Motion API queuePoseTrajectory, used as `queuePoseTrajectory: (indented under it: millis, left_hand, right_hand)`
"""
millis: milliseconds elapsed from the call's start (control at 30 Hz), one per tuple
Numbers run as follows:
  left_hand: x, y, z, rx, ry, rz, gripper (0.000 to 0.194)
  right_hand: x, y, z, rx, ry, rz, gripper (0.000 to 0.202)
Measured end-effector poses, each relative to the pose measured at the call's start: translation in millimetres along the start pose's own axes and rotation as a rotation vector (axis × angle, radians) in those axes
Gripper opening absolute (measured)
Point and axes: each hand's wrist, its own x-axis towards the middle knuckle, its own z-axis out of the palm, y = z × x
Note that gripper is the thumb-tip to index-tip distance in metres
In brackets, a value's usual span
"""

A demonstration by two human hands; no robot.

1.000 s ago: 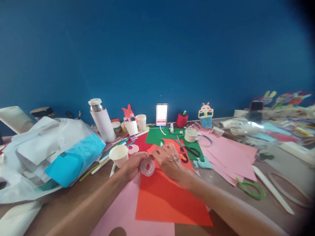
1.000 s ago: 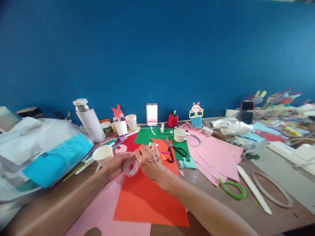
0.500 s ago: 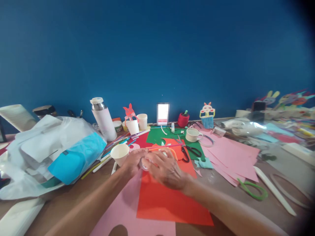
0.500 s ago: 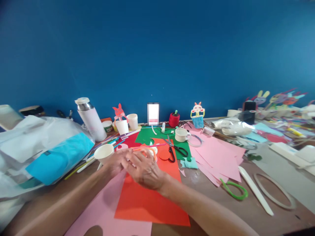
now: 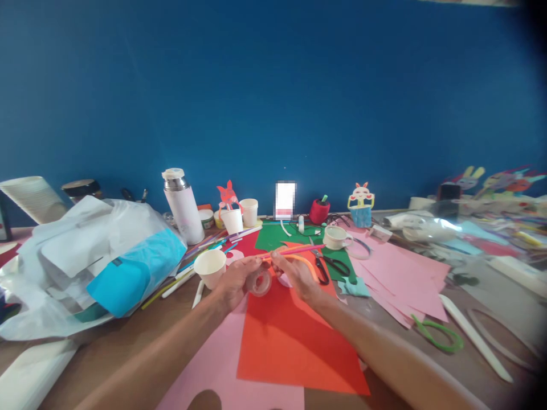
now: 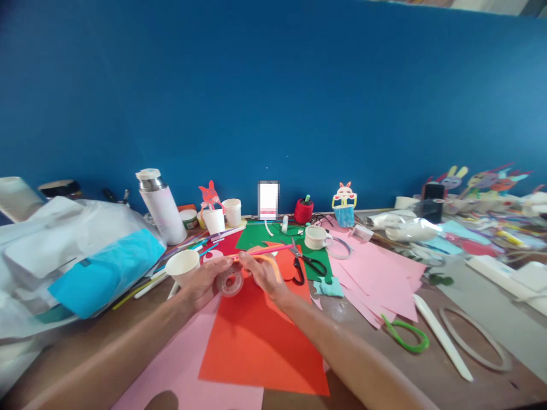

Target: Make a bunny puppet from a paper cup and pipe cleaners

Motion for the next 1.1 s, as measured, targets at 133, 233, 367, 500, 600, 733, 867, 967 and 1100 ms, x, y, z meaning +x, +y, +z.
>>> queuePoseTrajectory:
  millis: [133, 233, 367, 500, 600, 733, 867, 967, 1100]
  left_hand:
    - [-0.1, -4.5, 2.6, 0.074, -0.038, 0.017, 0.018]
    - [-0.9, -4.0, 5.4, 0.088, -0.043, 0.023, 0.019]
    - [-2.6, 0.3, 8.5, 0.087, -0.044, 0.026, 0.022]
    - [-2.8, 0.6, 8.4, 0.114, 0.028, 0.019, 0.021]
    - [-3.0, -2.7, 8.8, 0.171, 0.019, 0.03, 0.018]
    - [-4.2, -7.1, 12.7, 0.193, 0.037, 0.093, 0.019]
    - [-5.8, -7.5, 16.8, 0.224, 0.066, 0.103, 0.02]
    - [-6.8, -6.1, 18.2, 0.254, 0.088, 0.097, 0.017]
    - [-7.6, -2.6, 19.3, 0.374, 0.107, 0.2, 0.011]
  right_hand:
    - [0.5, 1.8, 2.7, 0.032, 0.005, -0.001, 0.019]
    - [1.7, 3.2, 3.5, 0.035, 0.045, 0.009, 0.018]
    - [1.9, 7.7, 1.2, 0.066, 0.046, 0.105, 0.026]
    - [1.2, 16.3, 0.1, 0.093, 0.049, 0.177, 0.033]
    - [1.2, 23.8, 2.2, 0.161, 0.052, 0.197, 0.035]
    - [1.2, 31.1, 7.0, 0.249, 0.077, 0.233, 0.036]
    - [-0.2, 27.8, 10.2, 0.275, 0.098, 0.222, 0.037]
    - [-1.4, 21.4, 10.5, 0.274, 0.11, 0.237, 0.036]
    - [-1.8, 18.7, 10.5, 0.345, 0.086, 0.271, 0.032]
